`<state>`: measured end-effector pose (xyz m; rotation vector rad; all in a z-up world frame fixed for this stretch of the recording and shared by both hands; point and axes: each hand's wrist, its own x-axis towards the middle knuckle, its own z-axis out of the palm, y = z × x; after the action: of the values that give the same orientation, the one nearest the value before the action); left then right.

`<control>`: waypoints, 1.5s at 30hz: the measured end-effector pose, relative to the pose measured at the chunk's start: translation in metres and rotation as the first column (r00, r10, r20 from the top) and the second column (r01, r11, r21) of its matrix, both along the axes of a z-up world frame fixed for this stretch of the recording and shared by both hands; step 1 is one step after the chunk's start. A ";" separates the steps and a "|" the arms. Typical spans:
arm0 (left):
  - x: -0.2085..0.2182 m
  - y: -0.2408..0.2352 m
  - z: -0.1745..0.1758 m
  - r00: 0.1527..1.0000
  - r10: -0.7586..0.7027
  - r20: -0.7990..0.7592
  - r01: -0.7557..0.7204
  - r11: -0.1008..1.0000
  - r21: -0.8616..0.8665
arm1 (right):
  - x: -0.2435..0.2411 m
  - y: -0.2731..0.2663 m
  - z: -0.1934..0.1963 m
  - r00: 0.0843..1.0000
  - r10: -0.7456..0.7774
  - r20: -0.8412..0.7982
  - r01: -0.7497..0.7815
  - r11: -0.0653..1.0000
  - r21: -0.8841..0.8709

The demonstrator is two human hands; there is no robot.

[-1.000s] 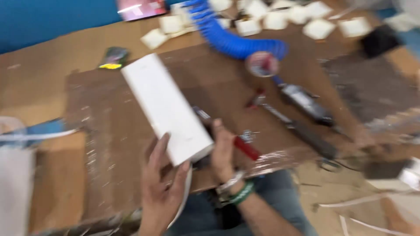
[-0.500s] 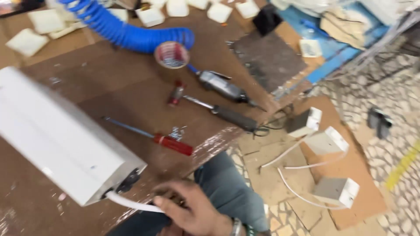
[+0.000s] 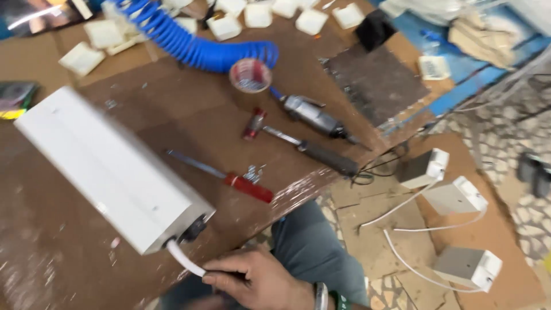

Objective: The person assembles a white electrical box by attaching a small white plastic cover to its end. They insert screws into the cover, align it with the box, and use a screwdriver to tighten the screws. The process is repeated for a second unit.

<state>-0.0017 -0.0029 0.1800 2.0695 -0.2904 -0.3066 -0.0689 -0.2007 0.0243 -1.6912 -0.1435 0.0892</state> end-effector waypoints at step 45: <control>-0.004 0.014 -0.140 0.941 0.336 0.028 -0.290 0.850 -0.440 | 0.070 0.058 0.007 0.876 -0.281 0.393 0.392 0.888 -0.240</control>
<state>-0.0059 0.0111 0.0396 1.6575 -0.0659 0.0668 0.0013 -0.1425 0.0315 -2.0159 -0.0947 -0.4834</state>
